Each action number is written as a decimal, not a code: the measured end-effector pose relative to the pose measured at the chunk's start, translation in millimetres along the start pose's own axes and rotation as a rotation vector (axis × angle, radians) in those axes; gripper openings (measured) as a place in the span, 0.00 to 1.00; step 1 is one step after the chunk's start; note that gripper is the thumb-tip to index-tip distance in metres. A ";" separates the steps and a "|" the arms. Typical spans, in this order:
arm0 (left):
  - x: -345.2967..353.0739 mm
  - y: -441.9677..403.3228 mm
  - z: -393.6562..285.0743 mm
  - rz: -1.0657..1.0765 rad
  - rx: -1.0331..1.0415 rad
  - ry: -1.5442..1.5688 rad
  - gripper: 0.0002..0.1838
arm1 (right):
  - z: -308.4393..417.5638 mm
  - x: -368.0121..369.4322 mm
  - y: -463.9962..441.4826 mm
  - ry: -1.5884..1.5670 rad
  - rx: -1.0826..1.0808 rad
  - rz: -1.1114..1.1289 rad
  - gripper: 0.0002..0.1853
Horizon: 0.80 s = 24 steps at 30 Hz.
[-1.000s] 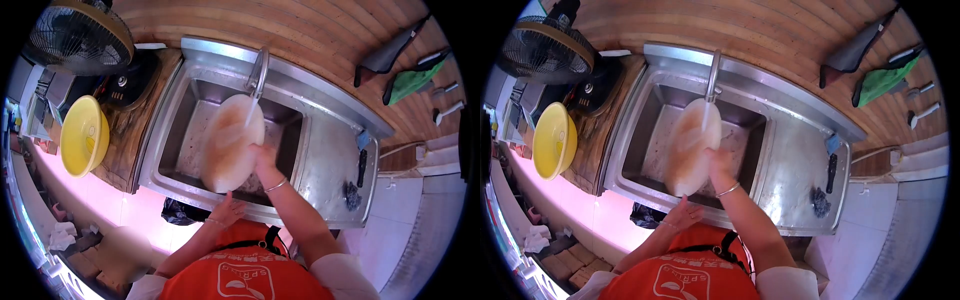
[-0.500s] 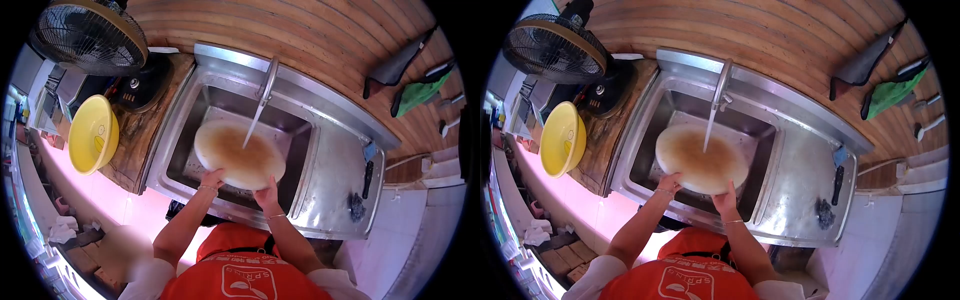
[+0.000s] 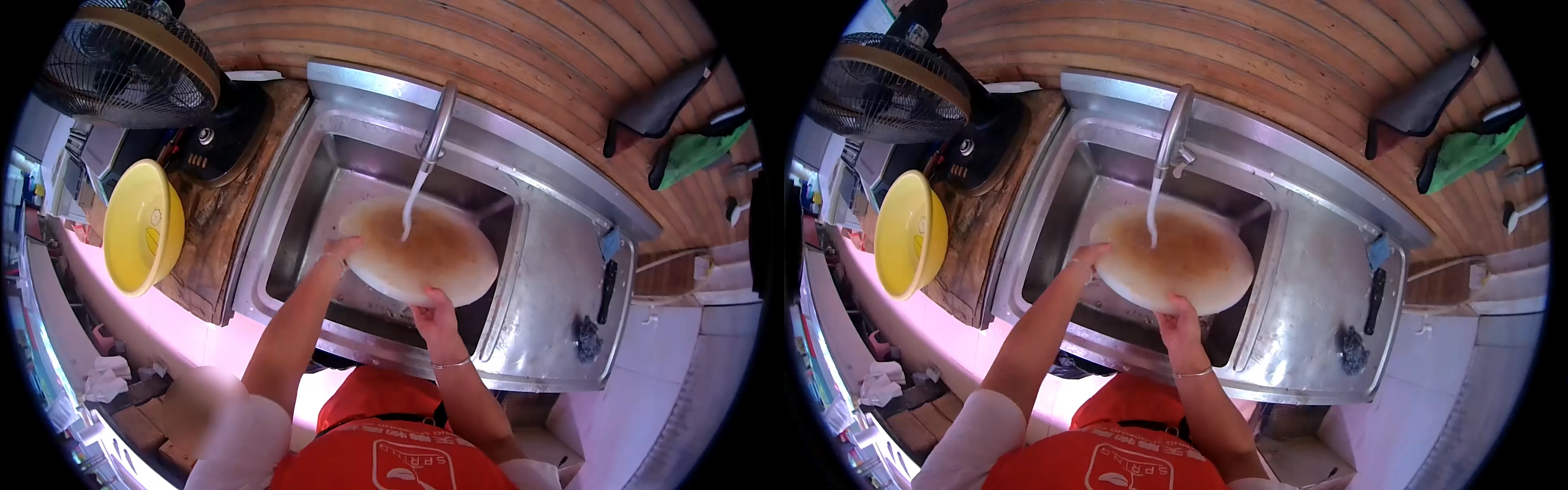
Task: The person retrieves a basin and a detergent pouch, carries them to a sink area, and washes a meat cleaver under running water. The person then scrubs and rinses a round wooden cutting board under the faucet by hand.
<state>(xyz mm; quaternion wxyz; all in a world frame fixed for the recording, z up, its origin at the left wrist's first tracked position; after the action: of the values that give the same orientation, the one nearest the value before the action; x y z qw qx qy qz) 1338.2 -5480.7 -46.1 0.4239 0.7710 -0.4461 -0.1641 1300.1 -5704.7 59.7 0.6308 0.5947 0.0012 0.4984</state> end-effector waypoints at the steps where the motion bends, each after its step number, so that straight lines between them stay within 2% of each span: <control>1: -0.1 -4.0 0.9 0.071 -0.019 0.025 0.18 | 0.1 -0.2 -0.2 0.017 0.007 0.018 0.11; 3: 2.1 -13.4 -3.7 0.219 -0.048 0.074 0.17 | 2.6 1.3 -2.2 0.064 -0.007 0.010 0.11; 6: -21.6 -30.4 20.2 0.122 -0.187 -0.130 0.18 | 6.9 3.1 8.3 0.202 -0.037 -0.098 0.10; 9: -29.8 -26.9 38.7 0.063 -0.200 -0.312 0.21 | 27.7 8.5 32.7 0.373 -0.059 -0.191 0.10; 12: -42.1 -85.2 100.5 0.049 -0.300 -0.376 0.23 | 35.3 -2.7 42.2 0.440 -0.085 -0.209 0.09; 13: -39.1 -96.8 102.5 0.027 -0.190 -0.519 0.22 | 37.0 -9.8 43.9 0.464 -0.090 -0.210 0.09; 15: -28.3 -114.9 77.5 -0.200 0.303 -1.035 0.20 | 43.3 -9.8 48.8 0.509 -0.123 -0.249 0.06; 16: -15.9 -113.6 61.2 -0.339 0.496 -1.165 0.19 | 45.6 -17.4 46.9 0.495 -0.110 -0.208 0.05; 17: -1.9 -117.2 50.8 -0.405 0.573 -1.146 0.18 | 50.6 -29.9 42.2 0.477 -0.100 -0.166 0.04; 18: 19.2 -116.2 47.2 -0.277 0.351 -0.803 0.14 | 54.6 -37.7 42.0 0.459 -0.091 -0.124 0.04; 19: 43.9 -110.2 50.6 -0.155 0.132 -0.461 0.11 | 56.3 -36.1 43.7 0.475 -0.075 -0.178 0.03; 21: 104.6 -60.8 48.4 0.275 -0.339 -0.042 0.06 | 58.1 -37.2 41.6 0.471 -0.066 -0.204 0.03; 24: 152.1 -55.0 60.9 0.748 -0.620 0.304 0.07 | 59.1 -37.5 40.0 0.440 -0.086 -0.216 0.05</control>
<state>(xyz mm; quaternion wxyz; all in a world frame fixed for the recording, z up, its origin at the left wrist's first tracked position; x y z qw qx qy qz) 1413.3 -5624.0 -106.7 0.7226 0.4116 -0.5553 -0.0114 1291.3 -5780.8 84.9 0.6898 0.4408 0.1806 0.5452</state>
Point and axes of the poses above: each hand's wrist, its own y-axis away from the middle knuckle, its own x-axis out of the palm, z = x × y, the point moved 7 cm from there along -y, towards the middle knuckle, and after that the axes turned 3 degrees about y, right-handed, at the moved point
